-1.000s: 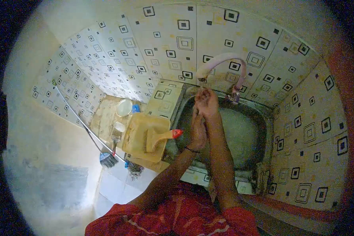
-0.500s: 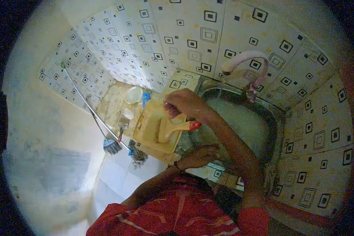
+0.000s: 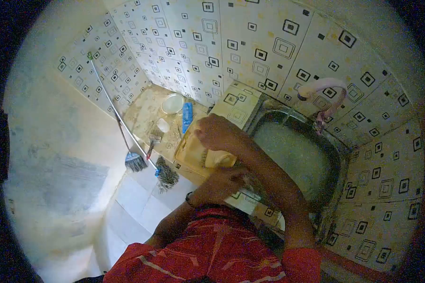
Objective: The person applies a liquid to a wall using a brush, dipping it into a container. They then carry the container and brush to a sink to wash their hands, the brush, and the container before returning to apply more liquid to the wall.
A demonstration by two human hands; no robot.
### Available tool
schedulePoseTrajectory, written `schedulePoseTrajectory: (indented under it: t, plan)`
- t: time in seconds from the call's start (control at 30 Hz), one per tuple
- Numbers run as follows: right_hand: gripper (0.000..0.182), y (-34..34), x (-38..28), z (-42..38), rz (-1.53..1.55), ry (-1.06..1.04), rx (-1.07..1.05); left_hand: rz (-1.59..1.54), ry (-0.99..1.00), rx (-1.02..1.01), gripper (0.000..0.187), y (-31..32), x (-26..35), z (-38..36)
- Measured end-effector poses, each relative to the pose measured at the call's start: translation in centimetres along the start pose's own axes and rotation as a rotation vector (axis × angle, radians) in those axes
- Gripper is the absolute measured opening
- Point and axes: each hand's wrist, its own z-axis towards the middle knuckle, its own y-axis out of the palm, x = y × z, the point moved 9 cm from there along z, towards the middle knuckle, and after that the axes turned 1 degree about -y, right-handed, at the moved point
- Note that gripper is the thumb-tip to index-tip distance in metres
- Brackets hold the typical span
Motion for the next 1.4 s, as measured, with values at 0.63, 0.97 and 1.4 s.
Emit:
schedulePoseTrajectory:
  t: [0.63, 0.97, 1.4]
  plan:
    - [0.073, 11.2, 2.9, -2.4, 1.518, 0.082, 0.349, 0.010, 0.326, 0.759, 0.047, -11.1, -2.2, 1.0]
    - [0.062, 7.2, 0.6, -2.5, 1.535, 0.002, 0.209, -0.425, 0.035, 0.570, 0.035, -8.5, -6.5, 1.4]
    - [0.048, 0.1, 0.9, -7.9, 0.759, 0.462, 0.338, 0.519, 0.044, 0.779, 0.040, -12.7, -0.5, -0.8]
